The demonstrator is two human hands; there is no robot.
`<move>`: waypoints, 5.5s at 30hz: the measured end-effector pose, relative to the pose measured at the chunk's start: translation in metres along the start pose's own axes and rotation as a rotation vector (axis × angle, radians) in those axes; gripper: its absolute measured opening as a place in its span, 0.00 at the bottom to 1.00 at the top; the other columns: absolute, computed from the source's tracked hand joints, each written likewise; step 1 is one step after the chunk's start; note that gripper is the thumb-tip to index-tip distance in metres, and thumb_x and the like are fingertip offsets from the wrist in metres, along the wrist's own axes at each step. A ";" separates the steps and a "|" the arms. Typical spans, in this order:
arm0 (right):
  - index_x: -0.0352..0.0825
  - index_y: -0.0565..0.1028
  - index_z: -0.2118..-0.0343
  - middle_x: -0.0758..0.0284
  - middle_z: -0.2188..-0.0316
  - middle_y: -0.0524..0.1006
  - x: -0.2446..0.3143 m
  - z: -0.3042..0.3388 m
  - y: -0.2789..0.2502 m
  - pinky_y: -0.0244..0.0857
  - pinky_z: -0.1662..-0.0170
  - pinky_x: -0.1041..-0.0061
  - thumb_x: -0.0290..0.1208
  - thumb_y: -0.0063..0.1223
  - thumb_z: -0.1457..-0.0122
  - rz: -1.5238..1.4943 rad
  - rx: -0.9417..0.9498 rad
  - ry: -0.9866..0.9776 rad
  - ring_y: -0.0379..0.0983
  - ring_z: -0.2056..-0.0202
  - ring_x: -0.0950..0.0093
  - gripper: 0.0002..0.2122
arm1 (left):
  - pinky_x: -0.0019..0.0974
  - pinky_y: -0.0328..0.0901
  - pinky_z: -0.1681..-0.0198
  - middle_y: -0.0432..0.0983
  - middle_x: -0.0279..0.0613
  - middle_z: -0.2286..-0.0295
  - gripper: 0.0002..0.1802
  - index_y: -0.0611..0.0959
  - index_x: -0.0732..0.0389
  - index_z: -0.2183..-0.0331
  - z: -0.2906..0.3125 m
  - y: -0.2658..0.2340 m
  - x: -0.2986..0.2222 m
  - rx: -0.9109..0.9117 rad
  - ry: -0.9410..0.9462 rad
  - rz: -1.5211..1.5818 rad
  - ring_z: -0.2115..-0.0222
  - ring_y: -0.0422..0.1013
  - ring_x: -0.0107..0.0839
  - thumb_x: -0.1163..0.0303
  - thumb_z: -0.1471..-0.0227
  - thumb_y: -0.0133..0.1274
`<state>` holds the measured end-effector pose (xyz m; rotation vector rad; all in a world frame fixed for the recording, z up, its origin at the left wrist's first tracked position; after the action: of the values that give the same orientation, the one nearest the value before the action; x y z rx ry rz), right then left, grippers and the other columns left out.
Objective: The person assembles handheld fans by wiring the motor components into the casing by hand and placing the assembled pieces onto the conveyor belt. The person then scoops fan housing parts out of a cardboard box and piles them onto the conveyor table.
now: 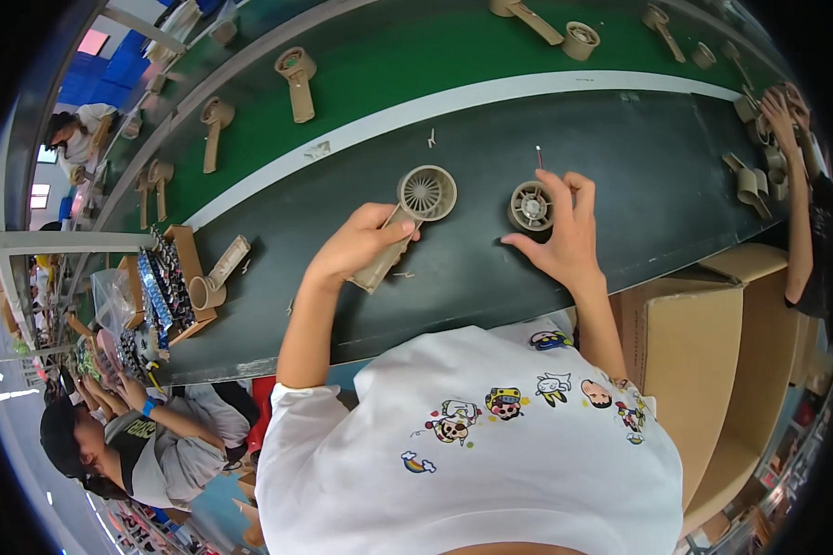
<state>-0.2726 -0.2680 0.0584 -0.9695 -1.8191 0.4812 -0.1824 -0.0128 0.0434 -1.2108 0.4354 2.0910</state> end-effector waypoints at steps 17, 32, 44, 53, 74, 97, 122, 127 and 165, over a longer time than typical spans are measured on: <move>0.36 0.71 0.54 0.58 0.55 0.67 0.009 0.000 0.002 0.65 0.53 0.67 0.23 0.65 0.63 0.046 0.016 0.210 0.67 0.55 0.59 0.28 | 0.27 0.64 0.73 0.76 0.40 0.78 0.16 0.80 0.69 0.64 0.001 -0.025 -0.014 -0.245 0.291 -0.491 0.78 0.69 0.22 0.67 0.52 0.58; 0.35 0.73 0.55 0.60 0.57 0.74 0.081 -0.018 -0.016 0.68 0.54 0.71 0.19 0.67 0.67 -0.312 0.122 -0.131 0.73 0.57 0.63 0.29 | 0.37 0.67 0.61 0.78 0.50 0.63 0.07 0.81 0.65 0.67 0.044 0.061 -0.049 -0.374 0.779 -0.560 0.67 0.75 0.42 0.77 0.48 0.50; 0.32 0.77 0.68 0.51 0.57 0.73 0.093 -0.010 -0.010 0.69 0.62 0.69 0.22 0.68 0.68 -0.489 -0.005 -0.441 0.74 0.64 0.60 0.19 | 0.30 0.70 0.62 0.79 0.52 0.66 0.08 0.82 0.75 0.67 0.058 0.045 -0.019 -0.151 0.533 0.384 0.69 0.75 0.29 0.81 0.48 0.51; 0.33 0.79 0.70 0.51 0.59 0.74 0.096 -0.012 -0.010 0.70 0.65 0.70 0.21 0.68 0.68 -0.551 0.018 -0.460 0.74 0.66 0.60 0.16 | 0.36 0.73 0.62 0.78 0.60 0.65 0.06 0.81 0.75 0.76 0.055 0.048 -0.012 -0.074 0.554 0.539 0.68 0.77 0.38 0.81 0.52 0.53; 0.31 0.76 0.74 0.60 0.58 0.73 0.100 -0.080 0.031 0.71 0.64 0.69 0.15 0.62 0.68 -0.032 0.420 -0.648 0.72 0.61 0.63 0.14 | 0.42 0.66 0.65 0.76 0.43 0.72 0.20 0.79 0.58 0.65 0.041 0.019 0.004 -0.801 0.552 -0.819 0.69 0.72 0.44 0.71 0.66 0.65; 0.31 0.77 0.72 0.58 0.58 0.77 0.061 -0.084 0.067 0.68 0.63 0.78 0.16 0.63 0.63 -0.502 0.729 -0.409 0.76 0.62 0.71 0.11 | 0.43 0.67 0.72 0.77 0.42 0.80 0.06 0.81 0.59 0.75 0.011 0.014 0.019 -0.663 0.526 -0.595 0.76 0.74 0.43 0.68 0.57 0.53; 0.25 0.73 0.72 0.47 0.52 0.71 0.019 -0.070 0.084 0.64 0.48 0.69 0.15 0.61 0.54 -0.825 0.614 -0.216 0.68 0.48 0.62 0.08 | 0.47 0.68 0.71 0.75 0.50 0.81 0.07 0.79 0.61 0.77 0.015 0.010 0.018 -0.687 0.612 -0.590 0.76 0.73 0.49 0.68 0.58 0.52; 0.25 0.74 0.73 0.49 0.55 0.74 0.010 -0.059 0.081 0.63 0.47 0.68 0.15 0.65 0.58 -0.597 0.518 -0.422 0.68 0.47 0.59 0.10 | 0.48 0.68 0.72 0.75 0.49 0.82 0.06 0.78 0.61 0.79 0.014 0.014 0.017 -0.809 0.589 -0.654 0.78 0.73 0.50 0.69 0.58 0.51; 0.32 0.78 0.64 0.58 0.51 0.74 0.028 -0.076 0.088 0.67 0.50 0.73 0.23 0.59 0.50 -0.387 0.135 -0.307 0.74 0.53 0.65 0.09 | 0.41 0.68 0.72 0.76 0.45 0.82 0.06 0.81 0.59 0.79 0.034 -0.098 0.029 -1.097 0.575 -0.570 0.78 0.74 0.45 0.67 0.61 0.55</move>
<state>-0.1749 -0.1999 0.0476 -0.4497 -2.1566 0.5212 -0.1452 0.0885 0.0406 -2.2118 -0.8693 1.3902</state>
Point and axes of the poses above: each hand's wrist, its own z-axis away from the middle knuckle, its own y-axis out of the palm, x = y × z, the point moved 4 cm from there along -z, towards the middle knuckle
